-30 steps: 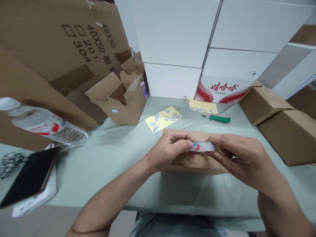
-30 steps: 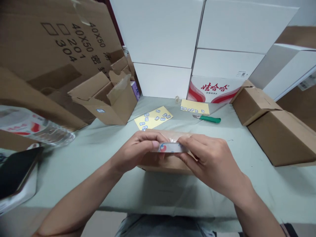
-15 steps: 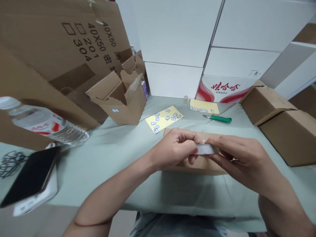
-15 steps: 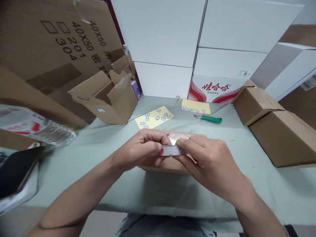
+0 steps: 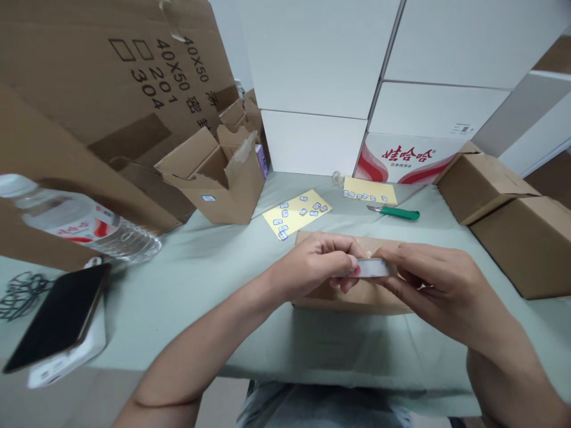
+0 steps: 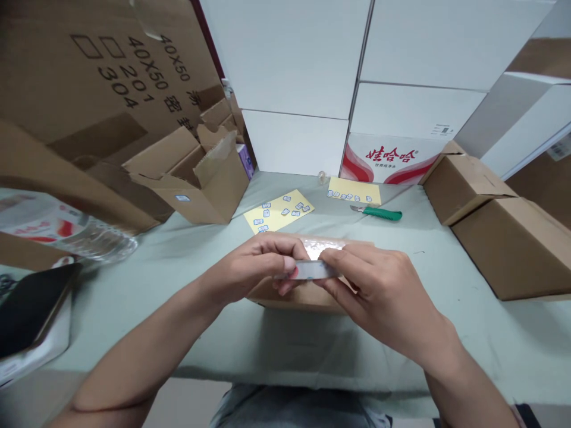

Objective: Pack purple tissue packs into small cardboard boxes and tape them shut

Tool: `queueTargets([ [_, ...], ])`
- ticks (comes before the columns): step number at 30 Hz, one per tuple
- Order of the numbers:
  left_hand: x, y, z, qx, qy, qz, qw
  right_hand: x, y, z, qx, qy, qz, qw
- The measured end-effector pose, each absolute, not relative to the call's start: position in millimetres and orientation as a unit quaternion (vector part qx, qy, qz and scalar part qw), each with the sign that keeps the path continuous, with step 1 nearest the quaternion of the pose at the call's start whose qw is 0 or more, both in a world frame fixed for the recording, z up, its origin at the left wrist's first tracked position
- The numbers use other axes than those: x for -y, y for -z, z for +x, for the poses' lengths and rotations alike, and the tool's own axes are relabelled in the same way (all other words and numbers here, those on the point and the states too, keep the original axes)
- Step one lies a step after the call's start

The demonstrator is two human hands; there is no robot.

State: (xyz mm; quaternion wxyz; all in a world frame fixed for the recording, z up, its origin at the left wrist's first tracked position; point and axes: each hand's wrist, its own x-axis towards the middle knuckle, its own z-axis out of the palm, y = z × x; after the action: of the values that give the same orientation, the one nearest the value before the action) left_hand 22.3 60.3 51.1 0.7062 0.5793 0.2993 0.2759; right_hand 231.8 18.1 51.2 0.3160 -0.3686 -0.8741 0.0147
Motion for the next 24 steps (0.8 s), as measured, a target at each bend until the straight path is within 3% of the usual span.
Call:
queueTargets([
  [7, -60.4, -32.4, 19.7, -0.327, -0.431, 0.615, 0.574, -24.2, -48.5, 232.1, 0.831, -0.028, -0.414, 0.371],
  [12, -57.9, -18.0, 20.1, -0.338, -0.415, 0.712, 0.455, -18.9, -52.1, 230.6, 0.824, -0.113, -0.408, 0.375],
  [15, -64.3, -13.2, 21.1, -0.323, -0.397, 0.724, 0.463, -21.1, -51.7, 230.8, 0.817, -0.156, -0.394, 0.390],
  [21, -75.6, -17.0, 24.5, -0.291, -0.264, 0.780, 0.487, -48.1, -32.7, 221.7, 0.863, -0.019, -0.337, 0.376],
  [24, -74.0, -18.5, 24.5, -0.296, -0.295, 0.766, 0.489, -54.0, -26.6, 215.6, 0.861, 0.054, -0.305, 0.404],
])
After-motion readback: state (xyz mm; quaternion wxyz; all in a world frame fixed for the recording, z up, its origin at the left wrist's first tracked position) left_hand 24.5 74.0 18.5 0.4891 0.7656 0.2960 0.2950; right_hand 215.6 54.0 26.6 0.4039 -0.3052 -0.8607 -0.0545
